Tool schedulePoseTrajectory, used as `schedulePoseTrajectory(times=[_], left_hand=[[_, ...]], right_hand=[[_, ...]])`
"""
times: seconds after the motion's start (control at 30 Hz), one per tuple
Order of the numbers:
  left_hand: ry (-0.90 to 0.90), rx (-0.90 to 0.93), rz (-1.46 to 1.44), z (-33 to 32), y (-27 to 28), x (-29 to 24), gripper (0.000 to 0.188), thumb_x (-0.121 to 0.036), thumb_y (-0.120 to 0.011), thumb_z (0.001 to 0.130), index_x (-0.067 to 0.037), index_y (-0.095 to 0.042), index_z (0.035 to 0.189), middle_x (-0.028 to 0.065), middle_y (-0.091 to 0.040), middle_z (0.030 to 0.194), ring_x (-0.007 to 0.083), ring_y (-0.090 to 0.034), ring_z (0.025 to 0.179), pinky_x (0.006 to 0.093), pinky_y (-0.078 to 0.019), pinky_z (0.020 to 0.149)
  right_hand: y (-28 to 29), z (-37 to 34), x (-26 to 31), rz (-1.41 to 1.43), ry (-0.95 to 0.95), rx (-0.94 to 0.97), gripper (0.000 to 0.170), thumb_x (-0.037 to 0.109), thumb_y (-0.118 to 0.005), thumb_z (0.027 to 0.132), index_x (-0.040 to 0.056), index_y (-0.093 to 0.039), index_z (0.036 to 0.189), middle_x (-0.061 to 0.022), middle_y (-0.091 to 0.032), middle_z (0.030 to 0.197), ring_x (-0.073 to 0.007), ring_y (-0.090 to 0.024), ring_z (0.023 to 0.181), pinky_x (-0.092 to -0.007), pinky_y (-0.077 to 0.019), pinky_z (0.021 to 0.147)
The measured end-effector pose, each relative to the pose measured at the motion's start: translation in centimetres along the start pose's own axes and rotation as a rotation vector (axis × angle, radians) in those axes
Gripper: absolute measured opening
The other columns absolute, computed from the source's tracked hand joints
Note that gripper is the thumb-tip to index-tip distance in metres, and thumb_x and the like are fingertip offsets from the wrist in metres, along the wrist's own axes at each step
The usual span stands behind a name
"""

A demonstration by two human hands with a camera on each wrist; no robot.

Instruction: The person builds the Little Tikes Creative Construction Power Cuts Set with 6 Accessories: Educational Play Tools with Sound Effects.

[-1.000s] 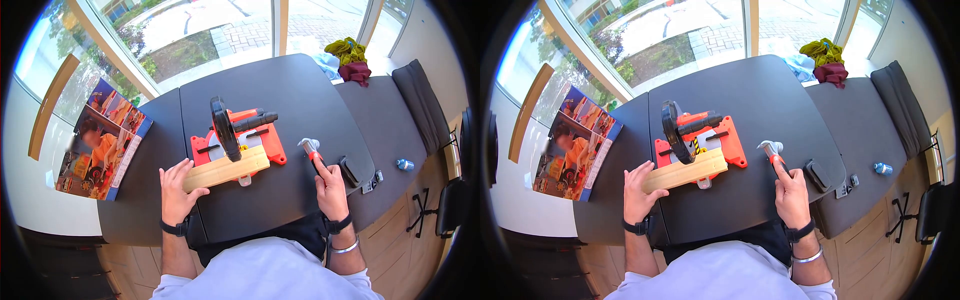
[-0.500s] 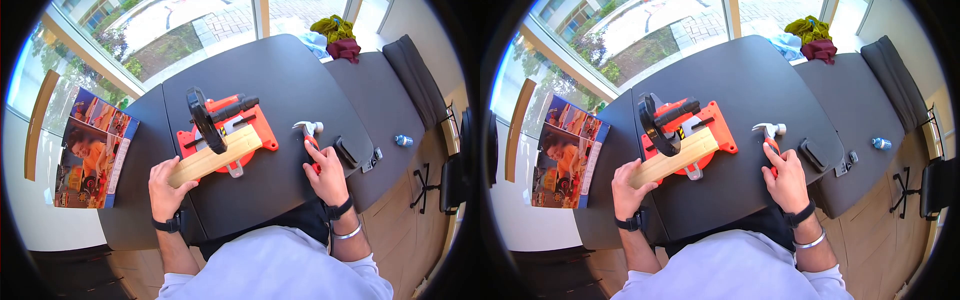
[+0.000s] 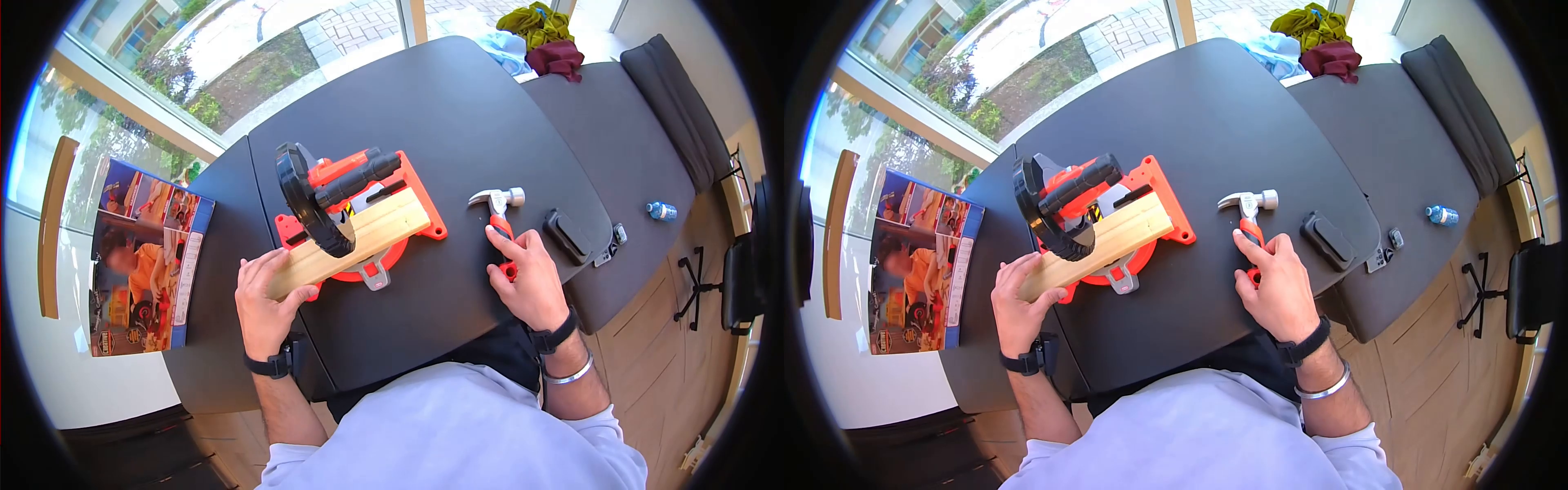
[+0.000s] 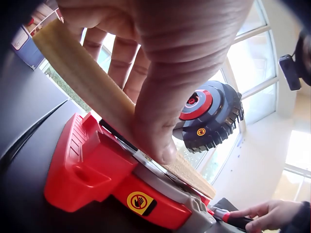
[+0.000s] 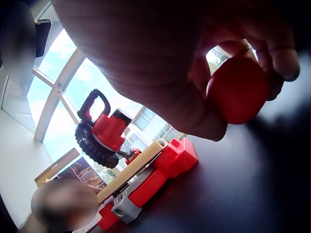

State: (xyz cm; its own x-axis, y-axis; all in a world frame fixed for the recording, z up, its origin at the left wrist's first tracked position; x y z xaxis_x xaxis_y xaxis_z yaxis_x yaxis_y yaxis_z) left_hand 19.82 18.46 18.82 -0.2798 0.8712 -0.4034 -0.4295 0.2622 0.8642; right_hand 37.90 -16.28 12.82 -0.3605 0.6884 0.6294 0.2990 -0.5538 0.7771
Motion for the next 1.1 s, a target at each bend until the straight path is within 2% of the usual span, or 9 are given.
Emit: schedulePoseTrajectory(times=[0.23, 0.33, 0.4, 0.43, 0.5, 0.8, 0.93, 1.03, 1.1], left_hand=[[-0.015, -0.01, -0.023, 0.6, -0.6, -0.5, 0.067, -0.024, -0.101, 0.065, 0.0, -0.078, 0.123, 0.0138, -0.078, 0.126, 0.0351, -0.07, 0.119, 0.057, -0.0396, 0.123], [-0.013, -0.007, -0.025, 0.8, -0.9, -0.6, 0.067, -0.024, -0.102, 0.063, -0.003, -0.079, 0.123, 0.0116, -0.077, 0.128, 0.0348, -0.069, 0.119, 0.0559, -0.0416, 0.122], [0.013, -0.003, -0.03, 0.9, -1.1, -0.5, 0.067, -0.024, -0.101, 0.063, -0.002, -0.079, 0.122, 0.0121, -0.077, 0.127, 0.0351, -0.068, 0.116, 0.0502, -0.0491, 0.113], [0.01, -0.001, -0.033, 1.0, -1.2, -0.6, 0.067, -0.024, -0.101, 0.063, -0.002, -0.079, 0.122, 0.0121, -0.077, 0.127, 0.0351, -0.068, 0.116, 0.0502, -0.0491, 0.113], [-0.017, -0.005, 0.009, 1.0, -1.1, -1.1, 0.066, -0.02, -0.102, 0.062, 0.003, -0.077, 0.119, 0.0159, -0.075, 0.128, 0.0357, -0.068, 0.118, 0.0443, -0.0565, 0.102], [-0.007, -0.008, -0.025, 0.6, -1.4, -0.7, 0.063, -0.017, -0.101, 0.065, 0.001, -0.078, 0.122, 0.0159, -0.072, 0.13, 0.0338, -0.068, 0.12, 0.0438, -0.057, 0.102], [0.024, -0.02, -0.081, 0.4, -1.5, -0.5, 0.063, -0.015, -0.1, 0.067, -0.001, -0.079, 0.124, 0.015, -0.071, 0.13, 0.0325, -0.067, 0.121, 0.0433, -0.0575, 0.101], [0.048, -0.071, -0.096, 0.6, -0.8, -0.7, 0.06, -0.022, -0.1, 0.068, -0.002, -0.08, 0.12, 0.0141, -0.07, 0.133, 0.0364, -0.065, 0.12, 0.0464, -0.0561, 0.104], [0.029, -0.011, -0.04, 0.7, -1.4, -0.5, 0.059, -0.023, -0.099, 0.07, -0.002, -0.08, 0.121, 0.0145, -0.07, 0.135, 0.0376, -0.065, 0.122, 0.0506, -0.0526, 0.111]], right_hand=[[-0.6, 0.3, 0.2, -0.047, -0.003, 0.084, 0.06, 0.016, -0.084, 0.09, 0.0164, -0.069, 0.148, -0.0143, -0.055, 0.109, -0.031, -0.065, 0.09, -0.0421, -0.0593, 0.084], [-0.8, 0.3, 0.1, -0.04, -0.023, 0.105, 0.063, 0.017, -0.087, 0.089, 0.0169, -0.068, 0.149, -0.0142, -0.054, 0.11, -0.0304, -0.064, 0.089, -0.0418, -0.0595, 0.085], [-0.7, 0.2, -0.1, -0.037, -0.033, 0.106, 0.065, 0.017, -0.088, 0.089, 0.0173, -0.068, 0.15, -0.0143, -0.054, 0.11, -0.0301, -0.064, 0.089, -0.0416, -0.0596, 0.085], [-0.7, 0.1, -0.1, -0.035, -0.023, 0.104, 0.066, 0.017, -0.089, 0.088, 0.0177, -0.068, 0.15, -0.0143, -0.054, 0.11, -0.0299, -0.064, 0.089, -0.0417, -0.0596, 0.085], [-0.8, 0.1, 0.0, -0.033, -0.014, 0.101, 0.067, 0.017, -0.09, 0.087, 0.0181, -0.068, 0.15, -0.0144, -0.054, 0.11, -0.0297, -0.064, 0.089, -0.0417, -0.0596, 0.085], [-1.1, -0.1, 0.2, -0.051, -0.004, 0.092, 0.071, 0.018, -0.093, 0.084, 0.0195, -0.068, 0.15, -0.0125, -0.051, 0.108, -0.028, -0.06, 0.091, -0.041, -0.0565, 0.086], [-1.0, -0.1, 0.5, -0.086, 0.013, 0.092, 0.073, 0.018, -0.094, 0.081, 0.0162, -0.068, 0.149, -0.0159, -0.053, 0.111, -0.0315, -0.063, 0.093, -0.0418, -0.0588, 0.087], [-0.9, -0.1, 0.4, -0.079, 0.008, 0.1, 0.074, 0.018, -0.095, 0.081, 0.0162, -0.067, 0.15, -0.0153, -0.053, 0.111, -0.0312, -0.063, 0.094, -0.0415, -0.0588, 0.087], [-1.0, -0.2, 0.3, -0.075, 0.018, 0.1, 0.075, 0.018, -0.095, 0.08, 0.0163, -0.067, 0.15, -0.0148, -0.052, 0.112, -0.0308, -0.063, 0.094, -0.0413, -0.0587, 0.087]])
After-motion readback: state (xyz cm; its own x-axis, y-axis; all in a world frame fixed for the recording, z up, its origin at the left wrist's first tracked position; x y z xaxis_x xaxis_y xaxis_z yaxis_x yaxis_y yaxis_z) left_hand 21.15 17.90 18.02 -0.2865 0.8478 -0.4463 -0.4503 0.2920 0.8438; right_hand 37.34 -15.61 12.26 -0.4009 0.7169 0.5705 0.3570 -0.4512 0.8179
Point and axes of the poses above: each hand's wrist, its own z-axis towards the middle knuckle, its own y-axis out of the back of the hand, x = y × z, the point moved 10 cm from there along z, towards the middle knuckle
